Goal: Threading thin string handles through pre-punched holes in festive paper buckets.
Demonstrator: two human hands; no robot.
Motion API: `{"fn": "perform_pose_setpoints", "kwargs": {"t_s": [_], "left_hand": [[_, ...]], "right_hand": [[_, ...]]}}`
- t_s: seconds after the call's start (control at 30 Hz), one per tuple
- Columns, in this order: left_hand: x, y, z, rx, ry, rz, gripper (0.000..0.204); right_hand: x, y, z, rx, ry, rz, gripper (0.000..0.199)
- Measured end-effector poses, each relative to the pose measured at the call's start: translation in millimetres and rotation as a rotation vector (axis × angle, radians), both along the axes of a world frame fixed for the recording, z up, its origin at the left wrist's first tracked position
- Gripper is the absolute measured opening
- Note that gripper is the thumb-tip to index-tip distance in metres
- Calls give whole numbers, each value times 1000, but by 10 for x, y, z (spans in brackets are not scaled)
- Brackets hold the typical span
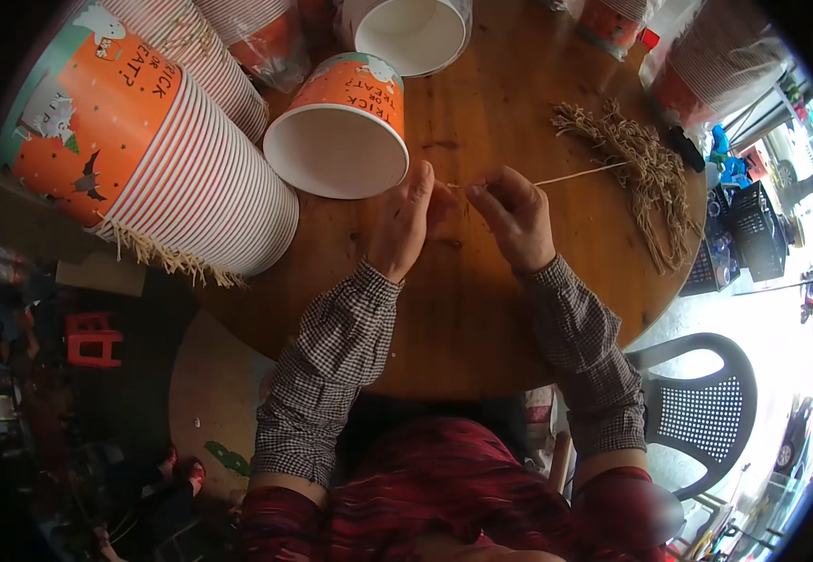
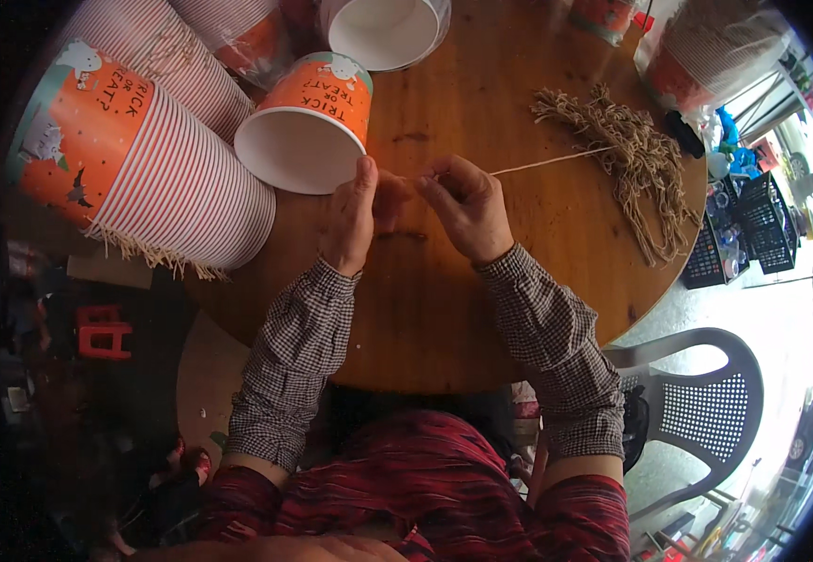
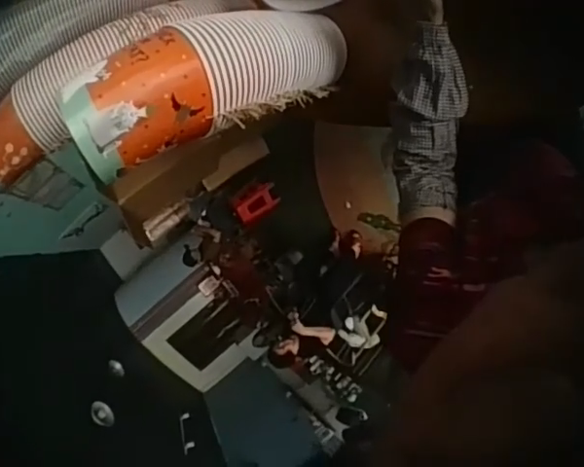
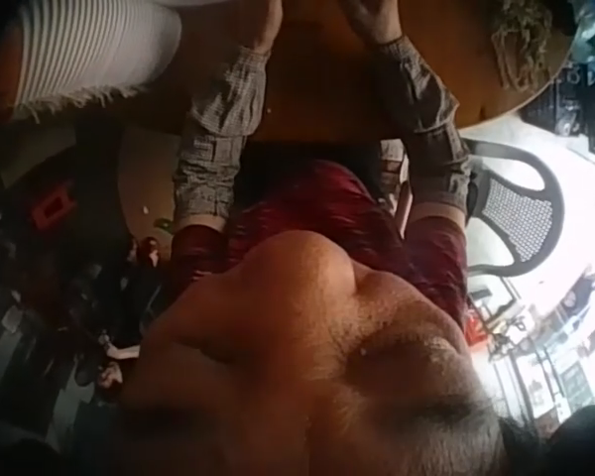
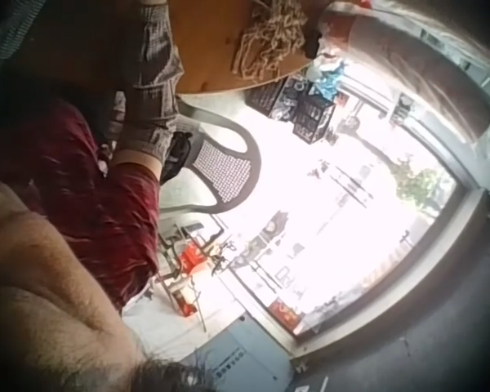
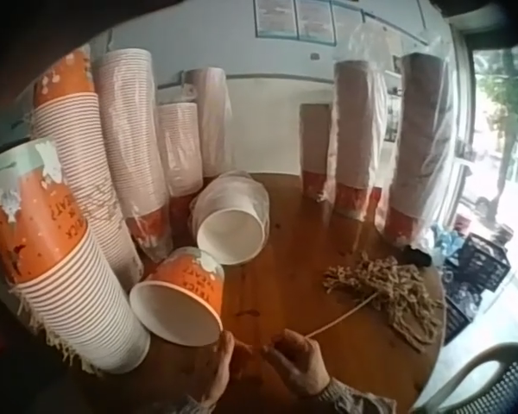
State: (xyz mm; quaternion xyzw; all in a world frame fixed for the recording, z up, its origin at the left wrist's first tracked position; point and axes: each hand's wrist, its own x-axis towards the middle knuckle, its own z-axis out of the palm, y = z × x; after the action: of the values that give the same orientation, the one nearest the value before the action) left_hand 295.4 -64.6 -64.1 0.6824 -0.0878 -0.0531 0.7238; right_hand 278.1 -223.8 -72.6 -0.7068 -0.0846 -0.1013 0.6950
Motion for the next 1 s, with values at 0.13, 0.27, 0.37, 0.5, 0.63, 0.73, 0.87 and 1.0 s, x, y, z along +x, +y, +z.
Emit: {"fn": "perform_pose_setpoints", "kwargs": {"t_s": [0.13,0.27,0.37,0.5,0.63,0.73,0.87,1.0], "left_hand": [[-4,-25,-89,40,-41,-29,44],[40,-7,-144,102,-231,-16,36],[21,-15,-121,165,-227,6,32],[24,-27,-147,167,-338,17,23],[61,-26,-254,171,-470,49,12],[59,-44,-249,128,-460,2,5],[66,-45,-227,132,-503,28,10],[45,-40,-165,275,-614,68,8]], "right_hand": [[18,34,-92,-44,-81,21,6],[36,17,-105,-153,-48,9,7],[53,14,-141,-132,-40,-3,8],[47,15,-123,-181,-57,-58,8],[21,55,-79,-161,-50,-69,8],[3,44,-56,-165,33,-90,10],[-17,47,-24,-223,17,-131,12],[13,8,-34,-261,-28,-125,13]]}}
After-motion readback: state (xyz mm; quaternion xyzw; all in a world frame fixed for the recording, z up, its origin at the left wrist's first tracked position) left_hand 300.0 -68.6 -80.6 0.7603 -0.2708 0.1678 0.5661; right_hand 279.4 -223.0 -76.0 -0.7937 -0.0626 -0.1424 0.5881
